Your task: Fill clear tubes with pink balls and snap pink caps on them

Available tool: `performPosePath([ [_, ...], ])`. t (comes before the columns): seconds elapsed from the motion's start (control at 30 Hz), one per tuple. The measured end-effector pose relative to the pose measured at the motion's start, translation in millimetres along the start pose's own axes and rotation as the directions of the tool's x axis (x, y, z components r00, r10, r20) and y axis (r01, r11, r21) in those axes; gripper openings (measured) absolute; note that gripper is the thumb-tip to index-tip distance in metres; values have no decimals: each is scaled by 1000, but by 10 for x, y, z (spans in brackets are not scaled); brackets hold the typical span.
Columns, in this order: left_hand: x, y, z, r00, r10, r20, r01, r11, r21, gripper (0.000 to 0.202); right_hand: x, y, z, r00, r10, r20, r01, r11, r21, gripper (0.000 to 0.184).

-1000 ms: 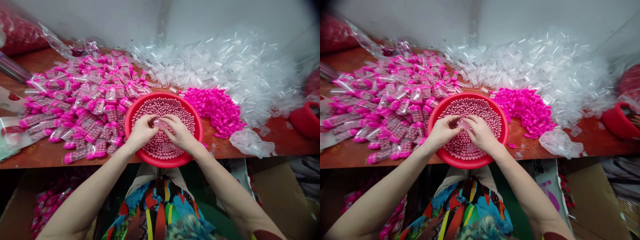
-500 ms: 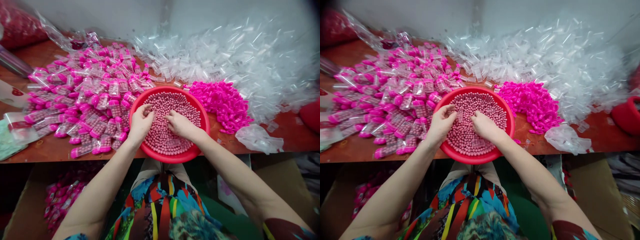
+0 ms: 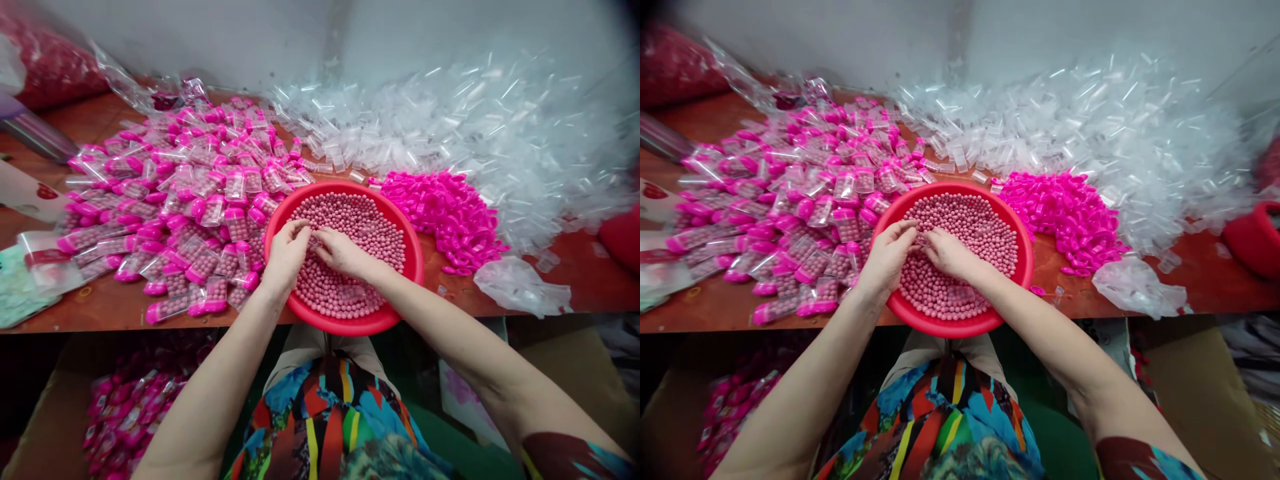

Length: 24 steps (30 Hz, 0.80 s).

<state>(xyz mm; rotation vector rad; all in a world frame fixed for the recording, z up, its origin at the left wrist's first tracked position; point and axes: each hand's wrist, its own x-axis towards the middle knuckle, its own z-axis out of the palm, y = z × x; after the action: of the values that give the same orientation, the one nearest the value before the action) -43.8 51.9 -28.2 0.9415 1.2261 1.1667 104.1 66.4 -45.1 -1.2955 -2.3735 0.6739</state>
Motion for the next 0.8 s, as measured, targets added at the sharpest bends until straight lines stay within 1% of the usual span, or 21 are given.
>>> performPosePath([
  [0.1, -19, -3, -10, 999, 24, 36, -25, 1000, 1, 37, -69, -62, -30, 998, -46, -50, 48, 998, 42, 25],
  [0.17, -35, 1, -21, 998, 38, 56, -37, 999, -10, 41, -149, -105, -78, 996, -73, -56, 77, 993, 88, 27],
  [0.23, -45, 7, -30, 997, 42, 71, -42, 999, -8, 43, -224, -135, -124, 996, -70, -60, 77, 988, 135, 29],
  [0.3, -44, 9, -32, 994, 42, 99, -42, 999, 0, 43, -273, -144, -152, 997, -25, -76, 39, 981, 189, 28],
  [0.37, -33, 1, -27, 991, 37, 127, -37, 999, -1, 44, -291, -131, -168, 997, 43, -62, -27, 970, 243, 28],
  [0.43, -19, -13, -19, 988, 30, 150, -29, 1000, -6, 45, -289, -108, -189, 996, 93, -2, -89, 956, 279, 32],
  [0.5, -12, -29, -13, 985, 25, 169, -25, 1000, 1, 46, -284, -82, -235, 993, 107, 53, -118, 955, 271, 36],
  [0.57, -17, -35, -10, 990, 68, 125, -72, 997, 34, 43, -289, -55, -309, 990, 99, 100, -116, 976, 186, 40],
  [0.63, -39, -27, -10, 986, 164, 19, -165, 985, 48, 34, -304, -33, -394, 984, 99, 148, -99, 995, -8, 40],
  [0.67, -54, -17, -10, 977, 212, -36, -210, 977, 37, 29, -310, -28, -427, 979, 116, 170, -94, 987, -134, 35],
  [0.73, -84, 5, -11, 959, 261, -112, -263, 965, -4, 21, -300, -41, -450, 966, 170, 193, -88, 924, -373, 20],
  [0.77, -96, 15, -11, 955, 263, -134, -267, 963, -18, 19, -280, -61, -430, 960, 196, 201, -86, 887, -454, 18],
  [0.8, -102, 20, -9, 955, 256, -149, -261, 965, -19, 19, -247, -88, -389, 953, 218, 211, -89, 866, -492, 21],
])
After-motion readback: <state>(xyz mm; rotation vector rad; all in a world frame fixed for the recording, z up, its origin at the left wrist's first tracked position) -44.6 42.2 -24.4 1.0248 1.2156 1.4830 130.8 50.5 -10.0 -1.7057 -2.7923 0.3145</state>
